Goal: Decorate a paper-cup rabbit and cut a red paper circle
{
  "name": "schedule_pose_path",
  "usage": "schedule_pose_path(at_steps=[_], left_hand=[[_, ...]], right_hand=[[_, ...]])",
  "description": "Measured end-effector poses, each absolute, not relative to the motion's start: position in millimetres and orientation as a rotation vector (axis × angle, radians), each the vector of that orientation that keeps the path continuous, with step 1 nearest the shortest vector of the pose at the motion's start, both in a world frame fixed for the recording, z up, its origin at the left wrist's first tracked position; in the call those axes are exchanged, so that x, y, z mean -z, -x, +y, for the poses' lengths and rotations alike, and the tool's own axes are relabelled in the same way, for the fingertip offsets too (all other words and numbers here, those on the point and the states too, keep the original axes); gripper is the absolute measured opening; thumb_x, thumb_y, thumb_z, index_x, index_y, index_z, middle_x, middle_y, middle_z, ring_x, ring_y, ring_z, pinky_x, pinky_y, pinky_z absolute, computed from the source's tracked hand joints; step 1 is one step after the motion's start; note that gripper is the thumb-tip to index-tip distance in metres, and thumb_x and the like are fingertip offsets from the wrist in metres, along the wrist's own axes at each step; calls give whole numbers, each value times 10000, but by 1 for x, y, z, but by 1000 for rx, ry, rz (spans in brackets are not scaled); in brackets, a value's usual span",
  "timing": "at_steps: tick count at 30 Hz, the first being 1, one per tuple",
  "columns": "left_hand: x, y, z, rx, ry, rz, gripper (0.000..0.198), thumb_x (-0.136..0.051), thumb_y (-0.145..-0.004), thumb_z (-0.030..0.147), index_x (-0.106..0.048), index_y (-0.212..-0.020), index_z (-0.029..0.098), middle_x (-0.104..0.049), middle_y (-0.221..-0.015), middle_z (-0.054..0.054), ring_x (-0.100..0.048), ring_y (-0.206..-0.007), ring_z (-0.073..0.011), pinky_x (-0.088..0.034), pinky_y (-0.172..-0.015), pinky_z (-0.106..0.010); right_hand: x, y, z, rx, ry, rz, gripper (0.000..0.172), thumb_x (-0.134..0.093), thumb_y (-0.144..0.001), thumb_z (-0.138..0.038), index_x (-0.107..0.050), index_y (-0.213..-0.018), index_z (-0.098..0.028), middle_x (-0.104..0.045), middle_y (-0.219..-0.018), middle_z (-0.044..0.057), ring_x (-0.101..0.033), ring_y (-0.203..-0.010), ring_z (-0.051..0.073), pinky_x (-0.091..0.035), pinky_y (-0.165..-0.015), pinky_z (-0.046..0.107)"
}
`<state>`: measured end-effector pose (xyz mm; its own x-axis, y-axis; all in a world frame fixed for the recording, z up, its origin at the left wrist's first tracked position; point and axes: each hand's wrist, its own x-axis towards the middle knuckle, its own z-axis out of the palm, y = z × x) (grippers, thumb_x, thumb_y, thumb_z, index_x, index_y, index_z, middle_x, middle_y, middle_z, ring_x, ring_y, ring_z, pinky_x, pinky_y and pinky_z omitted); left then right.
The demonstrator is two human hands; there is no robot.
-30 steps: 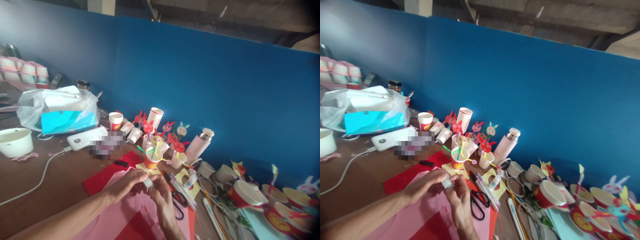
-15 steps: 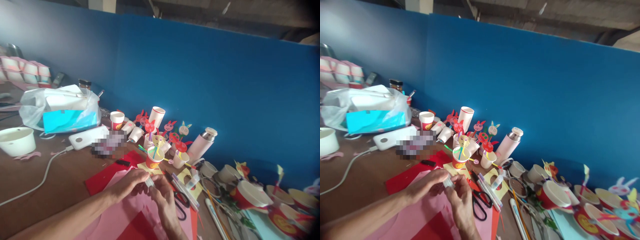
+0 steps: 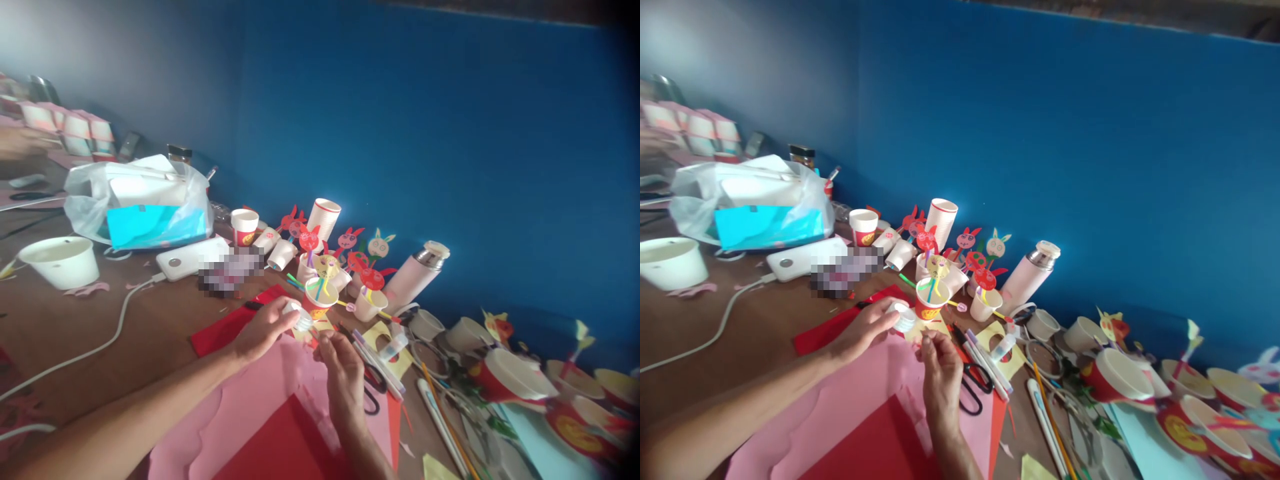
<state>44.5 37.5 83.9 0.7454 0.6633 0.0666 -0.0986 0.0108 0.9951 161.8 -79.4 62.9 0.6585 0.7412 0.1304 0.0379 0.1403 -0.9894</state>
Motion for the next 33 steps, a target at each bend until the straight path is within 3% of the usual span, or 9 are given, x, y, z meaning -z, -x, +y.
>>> schedule_pose_path(at_steps=[4,13,19,25,33], left_hand=[[-82,-46,33,-723,-1571,470,371,-558,-802,422,-512,-1045,146,-584,-915,-40,-535,-834,-166,-421,-732,-263],[-74,-54,20,-838,-1551,471,474,-618,-733,424,-470,-1100,162,-614,-1013,-80,-580,-942,-223,-452,-821,-324],[-66,-52,22,-809,-1703,540,531,-642,-706,447,-475,-1137,186,-621,-1022,-82,-591,-890,-222,-463,-764,-302],[-70,-49,21,-800,-1777,524,505,-649,-696,435,-493,-1109,189,-618,-997,-72,-577,-896,-225,-448,-774,-290],[-77,-51,22,-617,-1535,410,424,-589,-771,466,-503,-1050,159,-605,-933,-51,-555,-825,-170,-420,-697,-251]], right_hand=[[-63,-159,-79,-538,1469,-812,296,-591,-797,-408,-694,-916,-158,-636,-687,19,-583,-643,159,-486,-639,283],[-68,-159,-79,-514,1539,-806,290,-587,-776,-371,-715,-888,-136,-696,-738,51,-623,-705,201,-489,-683,296],[-70,-163,-79,-449,1615,-823,249,-570,-784,-348,-717,-790,-147,-678,-672,34,-595,-643,187,-454,-610,266],[-71,-166,-78,-335,1687,-906,203,-552,-768,-312,-617,-644,-165,-618,-585,-1,-538,-570,153,-410,-562,239],[-71,-168,-79,-338,1677,-888,187,-514,-744,-290,-535,-592,-183,-503,-534,-29,-430,-526,127,-347,-521,238]])
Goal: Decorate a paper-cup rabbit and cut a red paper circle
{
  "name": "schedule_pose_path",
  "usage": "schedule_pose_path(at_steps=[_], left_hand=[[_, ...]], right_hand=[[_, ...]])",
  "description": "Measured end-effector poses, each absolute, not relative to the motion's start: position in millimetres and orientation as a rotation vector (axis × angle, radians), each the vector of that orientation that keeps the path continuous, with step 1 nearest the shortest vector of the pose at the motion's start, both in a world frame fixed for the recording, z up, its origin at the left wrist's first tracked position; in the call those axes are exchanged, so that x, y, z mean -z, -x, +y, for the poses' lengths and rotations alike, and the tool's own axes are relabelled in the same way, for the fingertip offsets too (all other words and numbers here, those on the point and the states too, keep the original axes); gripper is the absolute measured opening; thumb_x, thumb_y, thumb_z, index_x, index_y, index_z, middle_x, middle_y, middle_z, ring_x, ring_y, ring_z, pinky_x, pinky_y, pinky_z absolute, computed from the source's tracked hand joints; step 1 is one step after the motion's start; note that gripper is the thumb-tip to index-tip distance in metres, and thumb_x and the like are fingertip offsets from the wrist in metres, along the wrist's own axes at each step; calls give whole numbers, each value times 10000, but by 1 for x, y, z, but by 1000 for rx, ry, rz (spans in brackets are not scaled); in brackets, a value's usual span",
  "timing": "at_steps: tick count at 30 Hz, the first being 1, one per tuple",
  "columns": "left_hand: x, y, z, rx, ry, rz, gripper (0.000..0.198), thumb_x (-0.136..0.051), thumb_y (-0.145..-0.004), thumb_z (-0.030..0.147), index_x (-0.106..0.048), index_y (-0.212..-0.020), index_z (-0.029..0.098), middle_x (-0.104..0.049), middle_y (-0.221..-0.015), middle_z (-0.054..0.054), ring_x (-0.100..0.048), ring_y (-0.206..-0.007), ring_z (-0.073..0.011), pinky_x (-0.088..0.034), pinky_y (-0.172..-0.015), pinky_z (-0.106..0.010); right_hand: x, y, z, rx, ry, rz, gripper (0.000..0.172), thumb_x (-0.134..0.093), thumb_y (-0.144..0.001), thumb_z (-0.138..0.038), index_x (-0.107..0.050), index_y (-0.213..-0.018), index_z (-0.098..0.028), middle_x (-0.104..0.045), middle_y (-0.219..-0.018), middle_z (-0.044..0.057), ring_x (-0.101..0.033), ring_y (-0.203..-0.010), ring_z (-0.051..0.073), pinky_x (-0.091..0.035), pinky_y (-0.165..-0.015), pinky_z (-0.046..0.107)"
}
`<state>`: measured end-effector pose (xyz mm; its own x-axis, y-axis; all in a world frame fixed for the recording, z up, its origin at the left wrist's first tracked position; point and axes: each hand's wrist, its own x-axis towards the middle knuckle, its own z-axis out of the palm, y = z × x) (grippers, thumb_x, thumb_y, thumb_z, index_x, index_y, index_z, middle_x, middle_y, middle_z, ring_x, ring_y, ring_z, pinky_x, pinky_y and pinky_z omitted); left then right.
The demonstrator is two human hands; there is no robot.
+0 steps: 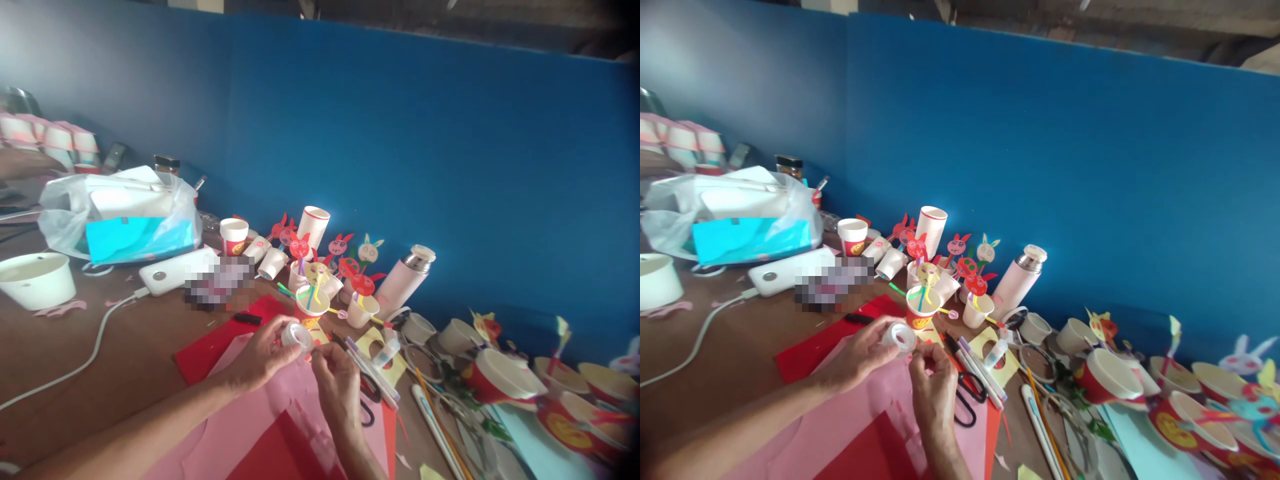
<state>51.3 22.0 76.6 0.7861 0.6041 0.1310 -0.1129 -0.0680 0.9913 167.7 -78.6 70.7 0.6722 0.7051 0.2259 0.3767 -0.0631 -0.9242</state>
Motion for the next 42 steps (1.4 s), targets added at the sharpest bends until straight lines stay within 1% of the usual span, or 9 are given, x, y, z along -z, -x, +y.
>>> schedule_pose_path(at_steps=[4,6,11,17,22,26,32,36,42], left_hand=[[-72,-53,27,-479,-1423,516,478,-536,-788,541,-522,-1064,151,-580,-786,-15,-477,-611,-104,-312,-509,-200],[-71,-52,30,-454,-1373,552,528,-534,-774,577,-513,-1103,165,-589,-793,-19,-480,-604,-107,-287,-490,-197],[-74,-52,32,-569,-1381,508,502,-581,-759,542,-527,-1078,158,-605,-843,-34,-539,-729,-147,-379,-593,-226],[-78,-55,23,-718,-1382,470,480,-643,-721,464,-507,-1076,172,-635,-962,-47,-584,-875,-190,-458,-739,-288],[-75,-53,20,-738,-1441,423,461,-654,-733,381,-472,-1101,173,-614,-1054,-80,-579,-977,-226,-461,-843,-353],[-75,-52,20,-703,-1486,413,454,-652,-749,367,-456,-1110,172,-597,-1075,-83,-564,-1008,-222,-450,-861,-337],[-76,-54,21,-672,-1373,408,490,-645,-740,464,-503,-1091,154,-608,-967,-59,-563,-868,-178,-439,-719,-262],[-74,-53,27,-493,-1240,382,421,-575,-796,497,-553,-1027,145,-561,-746,-12,-459,-609,-87,-295,-492,-182],[-68,-52,33,-379,-907,271,372,-621,-770,469,-594,-907,124,-579,-768,-48,-486,-654,-102,-256,-450,-175]], right_hand=[[-73,-167,-78,-487,1581,-809,246,-530,-776,-338,-536,-587,-181,-491,-541,-30,-408,-524,117,-341,-511,230],[-74,-166,-78,-565,1516,-785,279,-551,-789,-370,-556,-587,-178,-513,-560,-21,-444,-558,125,-369,-548,233],[-75,-165,-79,-677,1342,-761,302,-563,-803,-436,-637,-664,-179,-520,-590,-13,-491,-616,143,-425,-640,258],[-68,-168,-79,-628,1425,-770,290,-614,-771,-451,-696,-753,-173,-592,-645,-5,-507,-632,144,-415,-623,252],[-69,-168,-77,-551,1508,-720,253,-647,-731,-402,-718,-778,-164,-625,-624,3,-537,-634,163,-426,-618,259],[-71,-166,-77,-491,1547,-718,229,-618,-732,-372,-683,-693,-156,-598,-582,1,-514,-591,159,-412,-579,260],[-74,-165,-80,-524,1448,-753,218,-577,-775,-326,-568,-613,-180,-545,-587,-27,-467,-591,134,-367,-585,244],[-73,-173,-81,-806,1196,-764,208,-585,-782,-275,-561,-599,-179,-544,-620,-22,-454,-638,131,-344,-645,252],[-74,-179,-81,-1021,994,-754,160,-540,-737,-236,-561,-587,-184,-475,-567,-29,-412,-587,125,-329,-616,264]])
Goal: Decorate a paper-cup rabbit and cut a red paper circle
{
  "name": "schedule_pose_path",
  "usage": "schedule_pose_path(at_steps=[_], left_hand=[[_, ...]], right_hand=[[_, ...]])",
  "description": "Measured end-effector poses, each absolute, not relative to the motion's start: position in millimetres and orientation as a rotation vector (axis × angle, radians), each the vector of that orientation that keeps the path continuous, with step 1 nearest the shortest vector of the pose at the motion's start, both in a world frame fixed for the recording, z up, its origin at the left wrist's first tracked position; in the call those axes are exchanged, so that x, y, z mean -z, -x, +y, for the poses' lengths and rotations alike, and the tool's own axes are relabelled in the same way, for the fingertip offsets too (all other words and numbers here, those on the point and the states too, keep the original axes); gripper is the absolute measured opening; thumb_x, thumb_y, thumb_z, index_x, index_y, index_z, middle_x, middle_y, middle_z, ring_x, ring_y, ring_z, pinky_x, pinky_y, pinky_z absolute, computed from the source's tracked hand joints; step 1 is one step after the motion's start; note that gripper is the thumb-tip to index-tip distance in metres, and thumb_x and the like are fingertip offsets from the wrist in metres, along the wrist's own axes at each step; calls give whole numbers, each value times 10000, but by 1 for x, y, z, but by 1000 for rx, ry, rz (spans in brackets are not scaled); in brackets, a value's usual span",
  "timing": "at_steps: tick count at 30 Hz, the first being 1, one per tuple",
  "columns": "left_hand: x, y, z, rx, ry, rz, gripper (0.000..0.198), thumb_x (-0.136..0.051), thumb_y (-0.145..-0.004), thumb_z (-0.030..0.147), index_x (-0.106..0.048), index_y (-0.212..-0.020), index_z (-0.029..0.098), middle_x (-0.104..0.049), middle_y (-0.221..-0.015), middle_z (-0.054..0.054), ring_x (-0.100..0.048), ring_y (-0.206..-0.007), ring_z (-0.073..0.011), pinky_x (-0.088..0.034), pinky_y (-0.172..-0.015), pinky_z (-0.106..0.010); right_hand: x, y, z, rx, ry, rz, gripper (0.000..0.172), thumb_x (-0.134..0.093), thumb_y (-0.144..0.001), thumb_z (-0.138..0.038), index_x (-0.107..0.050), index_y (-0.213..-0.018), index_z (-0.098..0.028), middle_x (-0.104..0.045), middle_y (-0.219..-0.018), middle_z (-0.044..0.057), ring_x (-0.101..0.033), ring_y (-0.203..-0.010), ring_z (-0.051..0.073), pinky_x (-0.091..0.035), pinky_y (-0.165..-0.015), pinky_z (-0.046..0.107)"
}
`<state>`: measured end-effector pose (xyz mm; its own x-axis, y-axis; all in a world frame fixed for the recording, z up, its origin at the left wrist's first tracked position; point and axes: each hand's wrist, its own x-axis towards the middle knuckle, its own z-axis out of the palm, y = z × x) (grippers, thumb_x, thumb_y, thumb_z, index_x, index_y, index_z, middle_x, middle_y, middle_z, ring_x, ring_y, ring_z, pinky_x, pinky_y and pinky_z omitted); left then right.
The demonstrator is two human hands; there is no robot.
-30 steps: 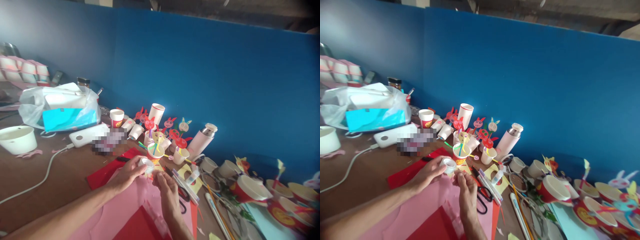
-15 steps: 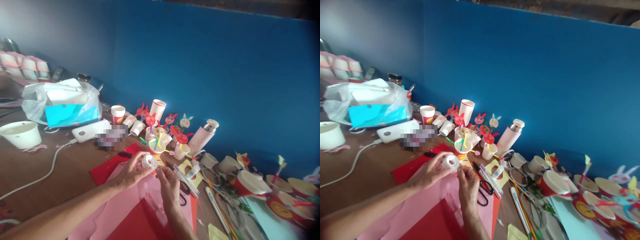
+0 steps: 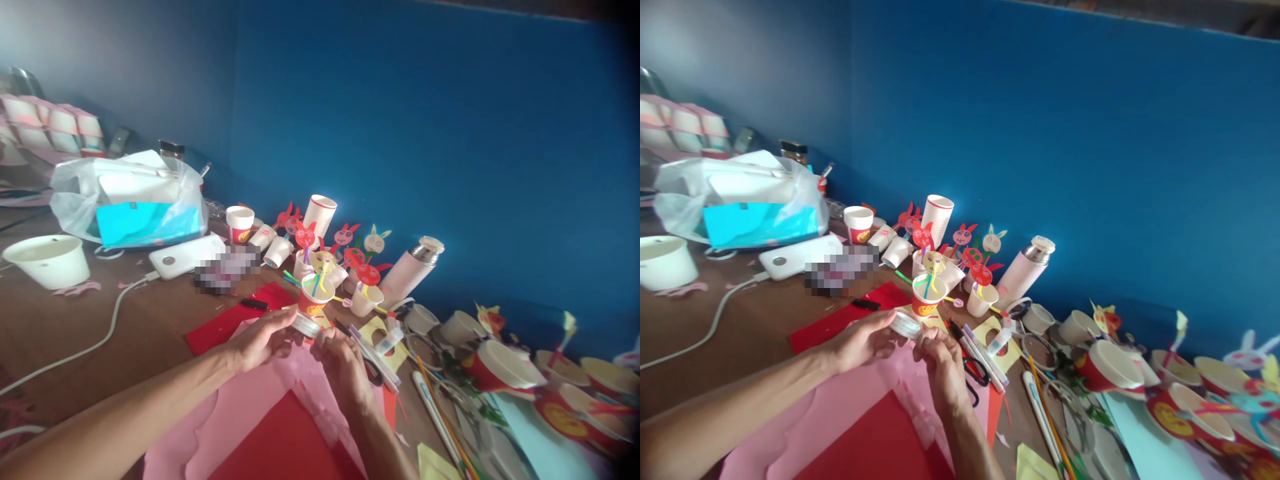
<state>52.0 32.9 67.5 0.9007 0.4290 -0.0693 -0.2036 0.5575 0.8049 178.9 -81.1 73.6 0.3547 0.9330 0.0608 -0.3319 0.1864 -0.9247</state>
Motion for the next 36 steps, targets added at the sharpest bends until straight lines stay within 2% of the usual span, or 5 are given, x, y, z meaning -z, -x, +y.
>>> schedule_pose_path(at_steps=[12,22,28,33,36], left_hand=[[-68,-53,47,14,-612,336,445,-558,-755,524,-616,-816,87,-598,-595,-67,-493,-484,-105,-197,-358,-155],[-64,-55,46,-133,-1190,703,657,-404,-697,744,-607,-655,121,-558,-533,-37,-308,-373,-65,-123,-388,-209],[-80,-48,44,-842,-1649,768,402,-472,-794,537,-551,-674,162,-479,-563,34,-408,-510,-97,-307,-494,-213],[-82,-49,29,-836,-1784,547,247,-504,-805,380,-604,-820,155,-552,-673,5,-445,-558,-101,-334,-522,-207],[-82,-49,22,-754,-1856,554,223,-508,-785,330,-634,-771,147,-548,-647,6,-373,-503,-83,-277,-472,-206]], right_hand=[[-75,-167,-82,-1139,741,-668,120,-522,-693,-186,-568,-583,-179,-477,-537,-27,-443,-574,132,-366,-626,279],[-79,-166,-78,-1063,837,-508,103,-579,-691,-177,-577,-588,-178,-591,-594,-6,-527,-586,128,-410,-602,244],[-74,-172,-76,-1001,864,-470,98,-613,-677,-200,-559,-596,-184,-576,-603,-21,-507,-571,111,-415,-596,233],[-76,-167,-75,-997,876,-460,98,-624,-670,-200,-568,-593,-177,-576,-599,-19,-509,-569,107,-417,-594,231],[-76,-163,-75,-984,886,-455,118,-631,-678,-201,-569,-582,-172,-562,-591,-20,-499,-562,103,-409,-572,226]])
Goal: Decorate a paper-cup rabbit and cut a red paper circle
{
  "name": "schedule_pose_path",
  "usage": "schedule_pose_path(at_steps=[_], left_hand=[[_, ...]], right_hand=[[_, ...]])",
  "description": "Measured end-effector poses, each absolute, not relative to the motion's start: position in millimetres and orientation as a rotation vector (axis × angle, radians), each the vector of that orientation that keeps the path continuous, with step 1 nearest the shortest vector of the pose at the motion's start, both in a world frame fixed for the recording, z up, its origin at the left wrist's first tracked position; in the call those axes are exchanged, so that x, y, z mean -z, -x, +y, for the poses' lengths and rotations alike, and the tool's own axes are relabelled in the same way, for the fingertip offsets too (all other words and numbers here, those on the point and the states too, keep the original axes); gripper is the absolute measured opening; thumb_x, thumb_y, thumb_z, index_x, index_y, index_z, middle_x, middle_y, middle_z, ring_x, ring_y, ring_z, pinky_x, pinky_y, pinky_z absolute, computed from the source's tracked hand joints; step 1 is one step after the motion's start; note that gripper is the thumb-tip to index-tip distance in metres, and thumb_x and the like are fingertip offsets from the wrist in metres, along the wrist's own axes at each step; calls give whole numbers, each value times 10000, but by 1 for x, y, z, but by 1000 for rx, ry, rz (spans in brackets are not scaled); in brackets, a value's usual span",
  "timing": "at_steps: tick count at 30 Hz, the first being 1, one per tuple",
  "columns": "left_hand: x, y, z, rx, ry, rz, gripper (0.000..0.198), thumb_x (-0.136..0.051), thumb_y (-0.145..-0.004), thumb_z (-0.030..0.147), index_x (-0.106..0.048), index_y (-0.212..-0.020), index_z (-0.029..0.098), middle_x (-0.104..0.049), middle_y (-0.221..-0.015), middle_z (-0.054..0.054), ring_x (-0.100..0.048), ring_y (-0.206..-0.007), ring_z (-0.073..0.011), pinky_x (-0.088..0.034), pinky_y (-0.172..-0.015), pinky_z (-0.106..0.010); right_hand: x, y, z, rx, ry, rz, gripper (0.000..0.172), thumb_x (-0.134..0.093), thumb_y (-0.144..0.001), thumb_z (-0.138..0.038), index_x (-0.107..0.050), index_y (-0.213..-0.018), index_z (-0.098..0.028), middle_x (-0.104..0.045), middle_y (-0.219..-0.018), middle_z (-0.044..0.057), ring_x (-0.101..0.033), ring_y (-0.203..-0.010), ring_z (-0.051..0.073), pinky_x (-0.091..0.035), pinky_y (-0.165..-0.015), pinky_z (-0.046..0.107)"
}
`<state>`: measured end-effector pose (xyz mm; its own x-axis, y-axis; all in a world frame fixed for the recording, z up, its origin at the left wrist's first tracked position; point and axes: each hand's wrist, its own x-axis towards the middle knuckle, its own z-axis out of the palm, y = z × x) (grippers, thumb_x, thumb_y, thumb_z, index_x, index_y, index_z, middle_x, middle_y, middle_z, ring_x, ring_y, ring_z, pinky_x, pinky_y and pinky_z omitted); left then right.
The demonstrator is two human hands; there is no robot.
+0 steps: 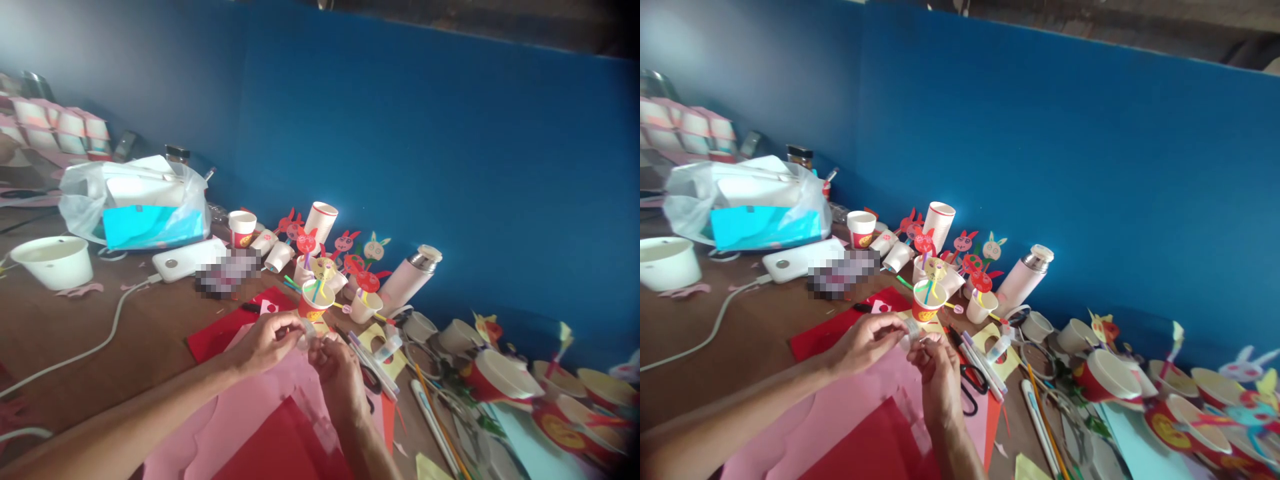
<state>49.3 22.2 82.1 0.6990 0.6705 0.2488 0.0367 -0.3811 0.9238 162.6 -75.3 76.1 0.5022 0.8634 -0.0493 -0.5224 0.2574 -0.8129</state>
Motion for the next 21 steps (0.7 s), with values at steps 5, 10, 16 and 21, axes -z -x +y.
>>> schedule_pose_path(at_steps=[5,10,16,21], left_hand=[[-92,-47,17,-624,-1934,650,182,-540,-757,303,-649,-792,161,-427,-533,51,-265,-442,-66,-188,-433,-211],[-90,-52,11,-564,-1733,562,247,-587,-756,412,-545,-835,181,-405,-496,78,-243,-414,-69,-164,-400,-208],[-74,-57,9,-654,-1646,521,256,-609,-758,398,-456,-795,196,-532,-667,33,-362,-479,-74,-247,-453,-195],[-80,-57,5,-714,-1742,589,243,-553,-793,394,-422,-716,204,-394,-584,66,-284,-470,-79,-217,-454,-209]], right_hand=[[-77,-157,-75,-983,848,-374,115,-676,-683,-194,-596,-605,-166,-536,-583,-37,-463,-544,78,-393,-534,188],[-79,-152,-75,-1005,805,-395,180,-702,-709,-235,-573,-599,-173,-501,-561,-52,-414,-514,68,-370,-515,181],[-76,-150,-76,-965,809,-384,243,-705,-705,-234,-515,-567,-172,-423,-523,-73,-338,-488,64,-327,-497,186],[-73,-146,-75,-918,793,-383,316,-686,-713,-252,-437,-529,-190,-370,-506,-77,-298,-503,80,-326,-511,199]])
